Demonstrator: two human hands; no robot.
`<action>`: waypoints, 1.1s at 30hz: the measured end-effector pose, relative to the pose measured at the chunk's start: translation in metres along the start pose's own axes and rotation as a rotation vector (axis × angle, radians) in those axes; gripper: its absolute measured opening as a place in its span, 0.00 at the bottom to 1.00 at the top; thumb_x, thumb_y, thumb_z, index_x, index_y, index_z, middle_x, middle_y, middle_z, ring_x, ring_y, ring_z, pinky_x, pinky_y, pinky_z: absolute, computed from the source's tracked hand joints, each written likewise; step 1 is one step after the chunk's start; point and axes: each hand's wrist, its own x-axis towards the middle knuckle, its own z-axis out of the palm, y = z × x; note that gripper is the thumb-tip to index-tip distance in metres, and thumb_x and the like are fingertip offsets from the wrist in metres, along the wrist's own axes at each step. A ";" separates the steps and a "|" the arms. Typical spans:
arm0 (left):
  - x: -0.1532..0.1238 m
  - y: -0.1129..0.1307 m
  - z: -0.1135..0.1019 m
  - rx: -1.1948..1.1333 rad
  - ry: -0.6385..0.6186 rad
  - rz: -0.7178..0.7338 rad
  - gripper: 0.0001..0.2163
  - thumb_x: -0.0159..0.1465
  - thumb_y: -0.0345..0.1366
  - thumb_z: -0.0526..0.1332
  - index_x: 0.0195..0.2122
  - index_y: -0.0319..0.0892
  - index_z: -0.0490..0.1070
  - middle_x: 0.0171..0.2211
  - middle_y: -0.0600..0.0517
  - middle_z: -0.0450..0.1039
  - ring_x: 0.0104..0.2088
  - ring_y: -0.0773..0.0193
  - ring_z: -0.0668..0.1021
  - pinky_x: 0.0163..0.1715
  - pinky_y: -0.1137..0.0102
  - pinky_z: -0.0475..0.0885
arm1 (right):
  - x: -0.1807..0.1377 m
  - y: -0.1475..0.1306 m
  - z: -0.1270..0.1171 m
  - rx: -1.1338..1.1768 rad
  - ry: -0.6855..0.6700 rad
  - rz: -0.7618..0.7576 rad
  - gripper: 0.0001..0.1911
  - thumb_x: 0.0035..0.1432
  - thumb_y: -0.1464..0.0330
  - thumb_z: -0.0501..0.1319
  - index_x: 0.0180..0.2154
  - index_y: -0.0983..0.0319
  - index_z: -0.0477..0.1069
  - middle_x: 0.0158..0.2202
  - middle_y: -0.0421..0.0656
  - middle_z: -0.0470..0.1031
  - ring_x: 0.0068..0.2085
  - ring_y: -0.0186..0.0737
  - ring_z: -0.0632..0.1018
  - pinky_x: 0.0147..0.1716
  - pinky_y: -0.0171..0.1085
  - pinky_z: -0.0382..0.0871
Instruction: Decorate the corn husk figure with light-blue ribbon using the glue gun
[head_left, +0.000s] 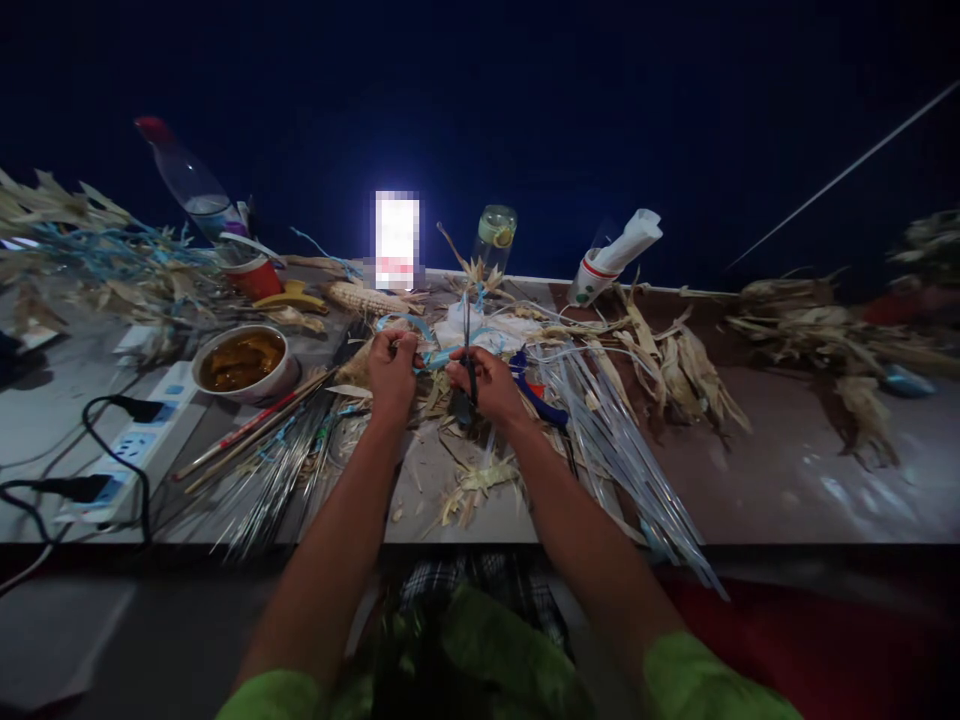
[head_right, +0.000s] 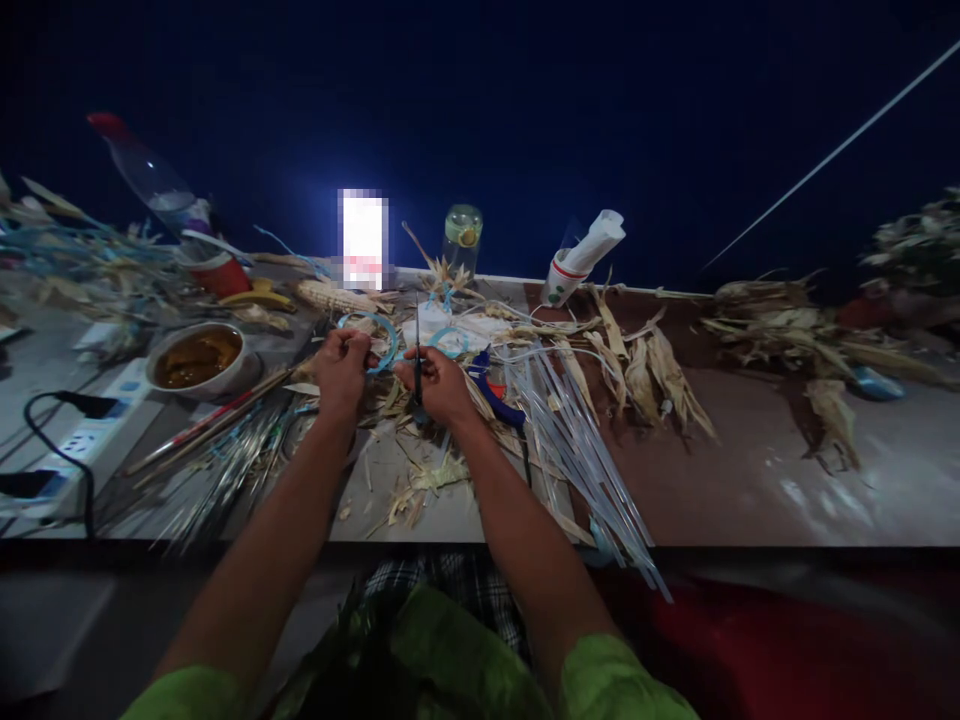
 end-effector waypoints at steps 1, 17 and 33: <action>-0.001 0.000 0.000 -0.012 0.002 -0.006 0.06 0.56 0.38 0.59 0.28 0.41 0.64 0.17 0.59 0.64 0.18 0.73 0.68 0.22 0.77 0.63 | 0.001 0.002 0.001 -0.014 -0.006 -0.007 0.23 0.42 0.54 0.64 0.36 0.62 0.66 0.22 0.34 0.64 0.24 0.29 0.68 0.24 0.30 0.61; -0.015 -0.003 0.013 -0.215 -0.447 -0.314 0.09 0.47 0.34 0.66 0.26 0.40 0.67 0.21 0.58 0.65 0.19 0.75 0.68 0.19 0.78 0.63 | 0.006 0.004 -0.012 0.002 0.315 -0.170 0.20 0.46 0.63 0.59 0.42 0.60 0.60 0.29 0.38 0.68 0.28 0.30 0.70 0.30 0.32 0.66; 0.000 0.004 0.002 -0.315 -0.162 -0.342 0.12 0.45 0.35 0.67 0.26 0.39 0.64 0.19 0.59 0.66 0.17 0.75 0.69 0.18 0.79 0.63 | -0.001 0.005 -0.006 -0.353 0.156 -0.116 0.24 0.50 0.56 0.60 0.46 0.62 0.68 0.17 0.33 0.65 0.20 0.30 0.66 0.23 0.31 0.59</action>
